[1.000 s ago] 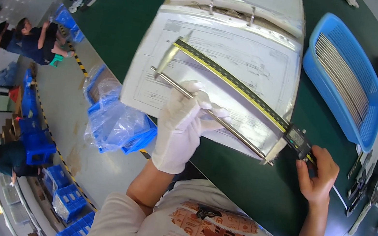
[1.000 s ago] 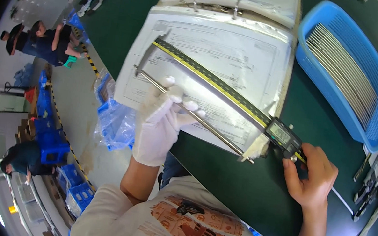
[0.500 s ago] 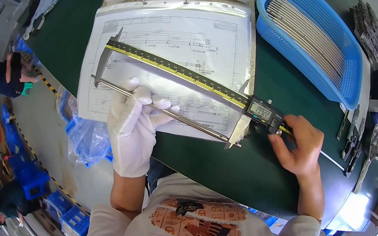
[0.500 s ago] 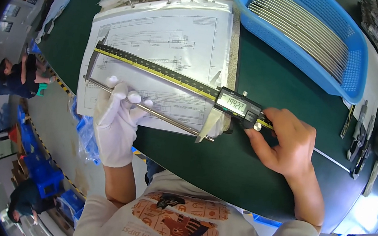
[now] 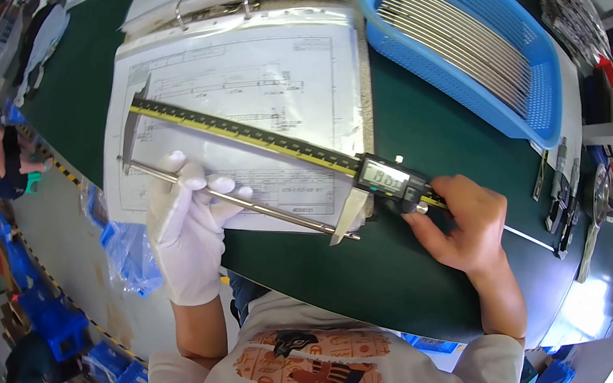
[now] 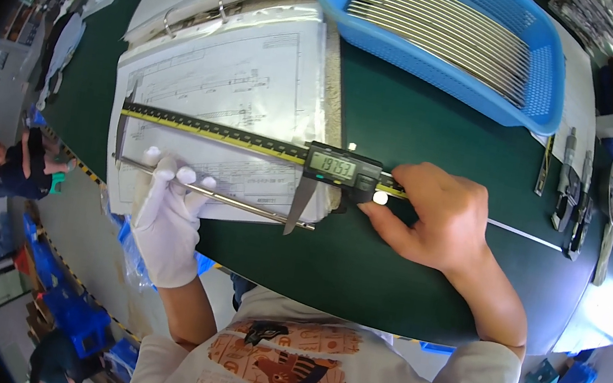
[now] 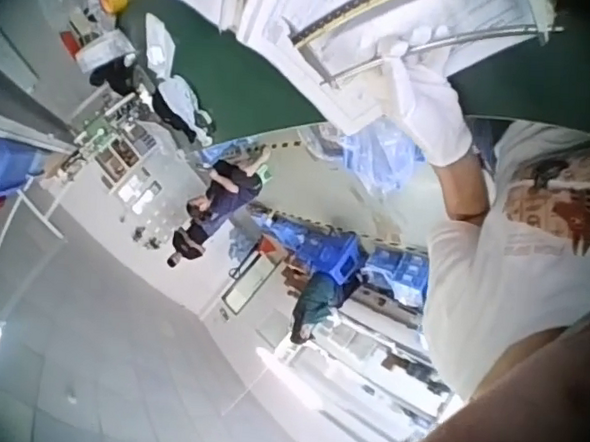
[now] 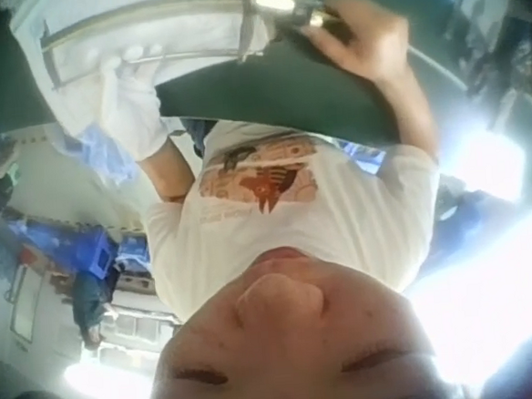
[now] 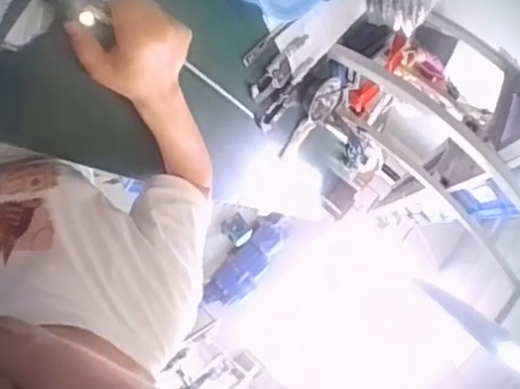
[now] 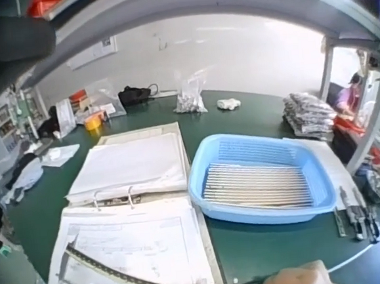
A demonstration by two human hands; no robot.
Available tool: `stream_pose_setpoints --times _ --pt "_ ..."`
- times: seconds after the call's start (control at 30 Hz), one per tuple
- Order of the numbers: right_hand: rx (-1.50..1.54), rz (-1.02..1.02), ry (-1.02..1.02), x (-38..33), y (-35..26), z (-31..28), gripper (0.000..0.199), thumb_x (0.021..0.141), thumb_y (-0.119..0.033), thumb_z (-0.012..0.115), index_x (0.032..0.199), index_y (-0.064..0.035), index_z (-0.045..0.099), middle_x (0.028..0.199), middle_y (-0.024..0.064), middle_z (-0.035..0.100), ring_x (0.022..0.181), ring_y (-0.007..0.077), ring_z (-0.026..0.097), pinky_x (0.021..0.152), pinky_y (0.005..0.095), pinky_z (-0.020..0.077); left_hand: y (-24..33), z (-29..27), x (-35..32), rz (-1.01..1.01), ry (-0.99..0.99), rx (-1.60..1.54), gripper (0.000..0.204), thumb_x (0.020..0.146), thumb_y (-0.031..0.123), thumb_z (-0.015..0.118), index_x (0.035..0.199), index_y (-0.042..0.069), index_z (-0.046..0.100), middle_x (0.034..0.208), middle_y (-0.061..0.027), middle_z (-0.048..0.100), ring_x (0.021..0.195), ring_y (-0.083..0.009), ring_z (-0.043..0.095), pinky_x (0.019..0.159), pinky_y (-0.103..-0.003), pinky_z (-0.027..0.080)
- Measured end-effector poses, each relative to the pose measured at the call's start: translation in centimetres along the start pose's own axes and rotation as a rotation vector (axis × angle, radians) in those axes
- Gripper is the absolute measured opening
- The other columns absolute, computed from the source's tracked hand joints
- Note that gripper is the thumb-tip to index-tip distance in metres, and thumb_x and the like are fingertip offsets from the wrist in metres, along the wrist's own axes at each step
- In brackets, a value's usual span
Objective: The recorder puts on gloves and uses a digital caliper to measure the length of several metal rods according to technical drawings in a manual.
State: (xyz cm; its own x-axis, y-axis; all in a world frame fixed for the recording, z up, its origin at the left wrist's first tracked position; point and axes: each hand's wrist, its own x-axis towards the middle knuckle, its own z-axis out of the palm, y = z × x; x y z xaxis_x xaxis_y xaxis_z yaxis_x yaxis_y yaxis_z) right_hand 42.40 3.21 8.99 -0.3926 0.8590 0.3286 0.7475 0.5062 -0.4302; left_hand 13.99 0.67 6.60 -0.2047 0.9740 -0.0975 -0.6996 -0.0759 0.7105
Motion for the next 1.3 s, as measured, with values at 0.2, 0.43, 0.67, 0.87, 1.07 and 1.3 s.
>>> stream_pose_setpoints --times 0.2,0.43,0.67,0.87,1.07,1.3 --pt "0.002 0.016 0.021 -0.24 0.1 0.21 0.028 0.066 -0.028 0.075 0.076 -0.0052 0.061 0.06 0.0058 0.055 0.044 0.0234 0.052 0.042 0.032 0.0409 0.2 -0.04 0.07 -0.014 -0.006 -0.011 0.028 0.094 0.006 0.039 0.121 -0.001 0.043 0.094 -0.0096 0.05 0.091 -0.025 0.058 0.08 -0.046 0.055" --pt "-0.019 -0.009 0.046 -0.2 0.14 0.4 0.03 0.068 -0.03 0.074 0.08 -0.0057 0.06 0.063 0.0059 0.056 0.049 0.0245 0.054 0.043 0.0327 0.0418 0.4 -0.01 0.04 -0.031 0.009 -0.018 0.029 0.094 0.007 0.038 0.121 -0.001 0.043 0.095 -0.0089 0.05 0.092 -0.0249 0.057 0.082 -0.046 0.054" --pt "0.001 0.017 0.031 -0.22 0.03 0.41 0.03 0.069 -0.03 0.073 0.083 -0.0058 0.061 0.064 0.0058 0.057 0.05 0.0245 0.055 0.043 0.0328 0.0424 0.35 -0.07 0.04 -0.037 -0.009 -0.037 0.029 0.094 0.008 0.039 0.122 -0.001 0.042 0.095 -0.0088 0.051 0.093 -0.0248 0.057 0.082 -0.046 0.054" --pt "0.056 0.044 0.039 -0.11 -0.26 0.23 0.034 0.064 -0.029 0.075 0.084 -0.0058 0.061 0.066 0.0058 0.058 0.051 0.0246 0.056 0.044 0.0327 0.0428 0.39 -0.17 -0.09 -0.035 0.012 -0.015 0.029 0.094 0.007 0.04 0.122 0.0 0.042 0.095 -0.0091 0.051 0.092 -0.0242 0.057 0.082 -0.046 0.053" --pt "0.078 0.045 0.056 -0.12 -0.2 0.26 0.037 0.061 -0.029 0.076 0.086 -0.0063 0.061 0.068 0.0057 0.06 0.053 0.0244 0.057 0.045 0.0323 0.0437 0.35 -0.13 -0.06 -0.035 0.009 -0.011 0.029 0.094 0.007 0.04 0.122 0.0 0.043 0.095 -0.0091 0.051 0.092 -0.0244 0.057 0.082 -0.046 0.053" --pt "0.075 0.051 0.052 -0.17 -0.13 0.32 0.036 0.062 -0.029 0.075 0.087 -0.007 0.061 0.068 0.0051 0.06 0.053 0.0245 0.058 0.045 0.0326 0.044 0.39 -0.14 -0.06 -0.046 0.014 -0.023 0.029 0.094 0.006 0.039 0.122 0.0 0.042 0.095 -0.0093 0.051 0.092 -0.0247 0.057 0.083 -0.046 0.053"
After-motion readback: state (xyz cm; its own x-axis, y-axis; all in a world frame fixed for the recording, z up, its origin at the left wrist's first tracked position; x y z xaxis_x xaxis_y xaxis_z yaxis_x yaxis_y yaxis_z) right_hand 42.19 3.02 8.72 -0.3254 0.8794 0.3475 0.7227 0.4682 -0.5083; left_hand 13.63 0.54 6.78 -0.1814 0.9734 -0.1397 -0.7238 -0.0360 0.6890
